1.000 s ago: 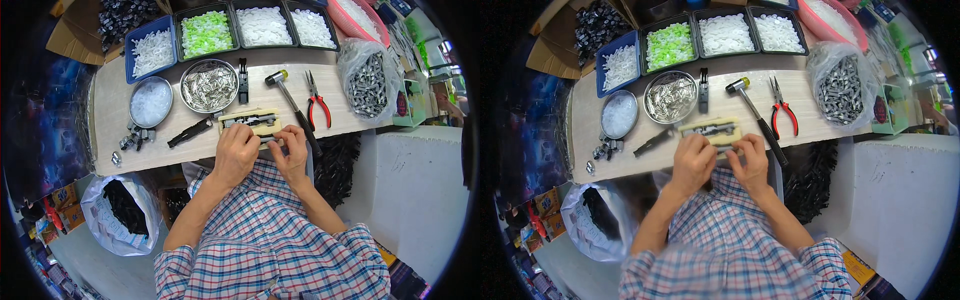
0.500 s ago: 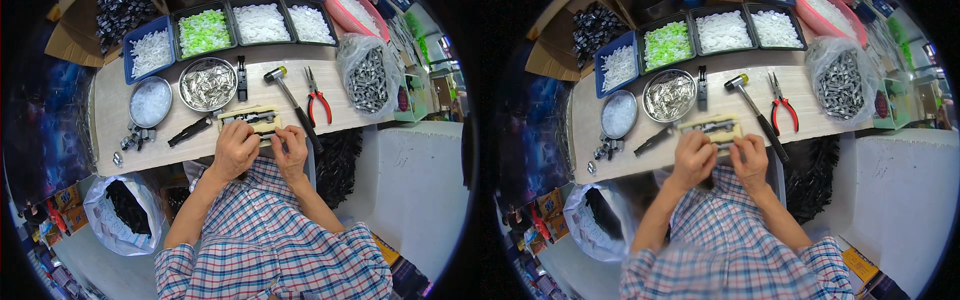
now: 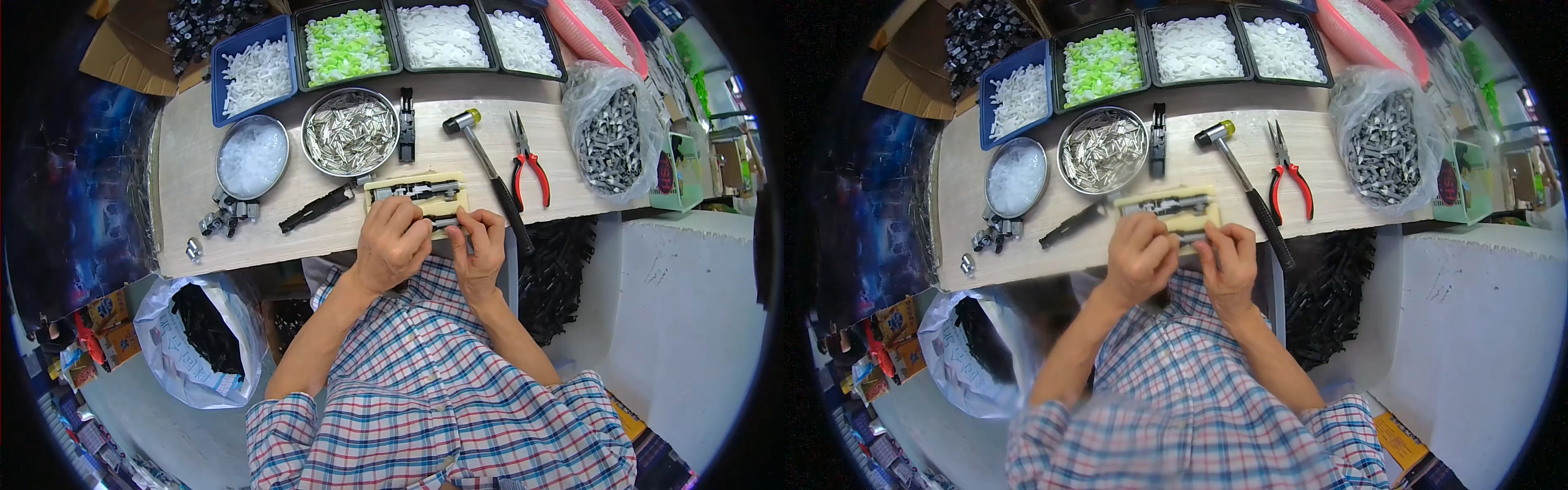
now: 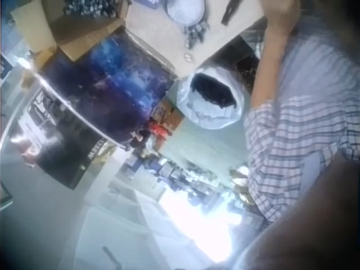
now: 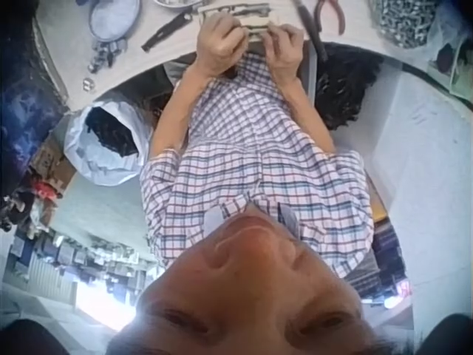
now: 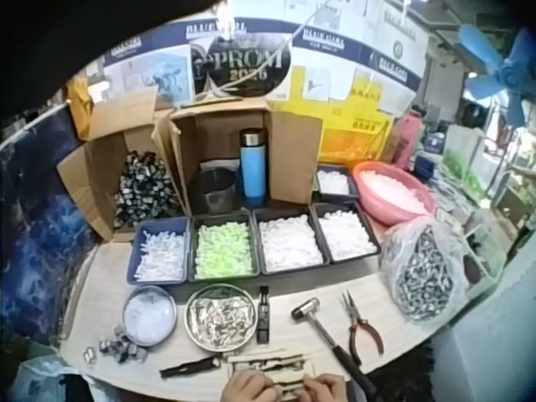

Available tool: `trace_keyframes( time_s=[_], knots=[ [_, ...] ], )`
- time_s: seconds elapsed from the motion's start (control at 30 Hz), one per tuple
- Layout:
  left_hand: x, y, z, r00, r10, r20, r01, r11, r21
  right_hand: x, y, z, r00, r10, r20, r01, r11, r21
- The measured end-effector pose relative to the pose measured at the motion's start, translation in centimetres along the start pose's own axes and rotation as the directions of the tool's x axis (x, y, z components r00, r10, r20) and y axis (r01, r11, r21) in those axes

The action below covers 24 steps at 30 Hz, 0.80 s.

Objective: Manually assemble small metal parts into a plastic base using hands and a small hammer.

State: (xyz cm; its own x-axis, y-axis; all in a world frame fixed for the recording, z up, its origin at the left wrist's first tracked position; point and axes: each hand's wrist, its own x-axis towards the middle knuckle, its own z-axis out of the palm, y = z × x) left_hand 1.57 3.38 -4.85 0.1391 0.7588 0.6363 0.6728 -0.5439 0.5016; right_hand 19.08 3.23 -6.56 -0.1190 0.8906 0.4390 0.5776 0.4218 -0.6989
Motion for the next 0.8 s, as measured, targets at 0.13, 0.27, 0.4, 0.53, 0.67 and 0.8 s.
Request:
trace_keyframes(
  time_s=[0.13, 0.27, 0.4, 0.53, 0.67, 0.8],
  knots=[
    [0.1, 0.0, -0.3, 1.000, 0.015, 0.023, -0.015, 1.000, -0.002, 0.7, 0.2, -0.2, 0.999, 0.011, 0.033, -0.012, 1.000, 0.026],
    [0.2, 0.0, -0.2, 0.999, 0.041, 0.034, -0.042, 0.999, 0.006, 1.2, -0.1, -0.8, 0.995, 0.060, 0.078, -0.065, 0.996, 0.062],
    [0.3, 0.4, -0.2, 0.998, 0.054, 0.032, -0.055, 0.998, 0.013, 1.9, 0.1, -2.0, 0.987, 0.062, 0.146, -0.079, 0.991, 0.110],
    [-0.1, 0.3, -0.3, 0.999, 0.037, -0.001, -0.037, 0.999, -0.004, 0.1, 0.5, -4.7, 0.987, 0.067, 0.144, -0.081, 0.992, 0.094],
    [-0.4, 0.3, -0.7, 0.981, -0.126, -0.149, 0.103, 0.982, -0.158, -5.0, 4.2, -10.4, 0.949, 0.304, -0.080, -0.308, 0.950, -0.052],
    [-1.3, 0.4, -1.3, 0.890, -0.357, -0.283, 0.288, 0.922, -0.257, -14.4, 15.2, -12.8, 0.918, 0.394, 0.057, -0.284, 0.749, -0.598]
  ],
)
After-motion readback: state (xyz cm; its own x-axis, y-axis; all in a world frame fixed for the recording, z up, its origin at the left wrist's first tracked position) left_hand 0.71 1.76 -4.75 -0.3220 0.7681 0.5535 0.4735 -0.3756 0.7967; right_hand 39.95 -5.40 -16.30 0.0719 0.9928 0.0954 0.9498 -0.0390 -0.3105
